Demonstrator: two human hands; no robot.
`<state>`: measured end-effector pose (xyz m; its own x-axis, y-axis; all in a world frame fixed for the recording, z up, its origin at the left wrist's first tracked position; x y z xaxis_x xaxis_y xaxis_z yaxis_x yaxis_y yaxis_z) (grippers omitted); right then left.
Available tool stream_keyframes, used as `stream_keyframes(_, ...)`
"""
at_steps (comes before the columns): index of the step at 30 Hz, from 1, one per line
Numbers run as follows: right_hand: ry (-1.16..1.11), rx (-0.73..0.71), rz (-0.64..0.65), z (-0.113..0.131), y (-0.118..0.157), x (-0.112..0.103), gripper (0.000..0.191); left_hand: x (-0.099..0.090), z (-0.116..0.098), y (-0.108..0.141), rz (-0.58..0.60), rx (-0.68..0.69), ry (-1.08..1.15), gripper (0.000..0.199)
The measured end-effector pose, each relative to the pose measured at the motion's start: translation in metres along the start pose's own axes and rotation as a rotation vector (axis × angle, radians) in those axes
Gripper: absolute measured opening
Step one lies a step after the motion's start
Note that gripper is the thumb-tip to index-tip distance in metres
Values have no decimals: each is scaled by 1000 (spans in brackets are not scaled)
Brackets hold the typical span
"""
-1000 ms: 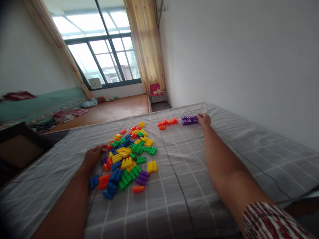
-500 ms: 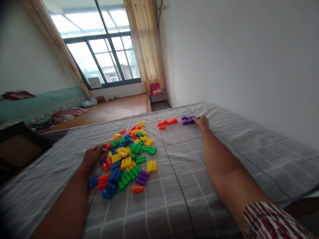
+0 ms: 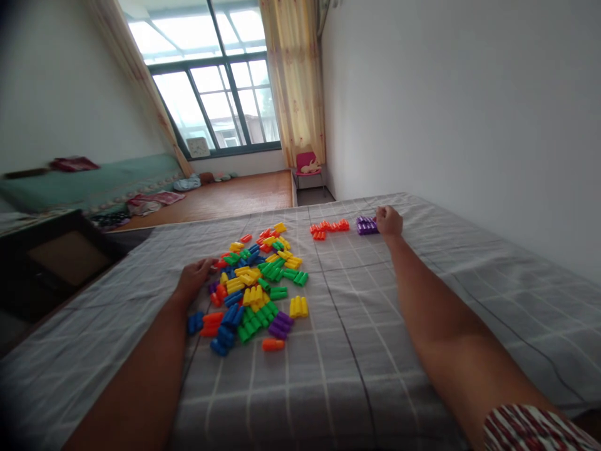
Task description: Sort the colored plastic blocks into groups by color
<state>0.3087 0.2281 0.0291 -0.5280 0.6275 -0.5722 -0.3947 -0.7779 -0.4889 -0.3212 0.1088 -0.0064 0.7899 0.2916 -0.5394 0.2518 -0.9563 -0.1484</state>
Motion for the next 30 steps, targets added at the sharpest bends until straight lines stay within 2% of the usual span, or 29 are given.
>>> stream_keyframes(3,-86,-166,126,59,19,10,28,-2,-2,4,-55,8,101,54)
stream_keyframes(5,-133,-296,260,105,44,23,29,-5,-3,6,-111,-1,167,52)
stream_keyframes(11,-165,-780,776,234,165,84,24,-9,7,6,-210,-55,328,48)
stream_keyframes(13,-164,-925,861,271,201,101,21,-10,11,4,-241,-70,390,50)
stream_keyframes(18,-47,-1210,929,353,267,140,25,-9,16,3,-262,-79,474,56)
stream_keyframes(21,95,-1265,992,381,294,166,26,-8,14,3,-245,-66,452,56)
stream_keyframes(24,187,-1261,1062,391,307,179,29,-7,12,2,-220,-76,413,55)
stream_keyframes(27,183,-1225,1126,390,306,177,31,-7,11,2,-210,-74,396,54)
stream_keyframes(30,115,-1168,1142,384,293,165,32,-8,12,0,-217,-64,407,50)
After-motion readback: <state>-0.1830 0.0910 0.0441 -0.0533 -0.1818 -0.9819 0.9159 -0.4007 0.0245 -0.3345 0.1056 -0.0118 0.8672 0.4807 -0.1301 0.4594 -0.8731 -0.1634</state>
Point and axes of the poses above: each hand's wrist, its own y-axis away from the middle knuckle, its own x-axis out of the palm, z = x × y, the point moved 6 cm from there along -y, towards the middle knuckle, and after that the axes turned 6 degrees about z, right-handed, at the moved point
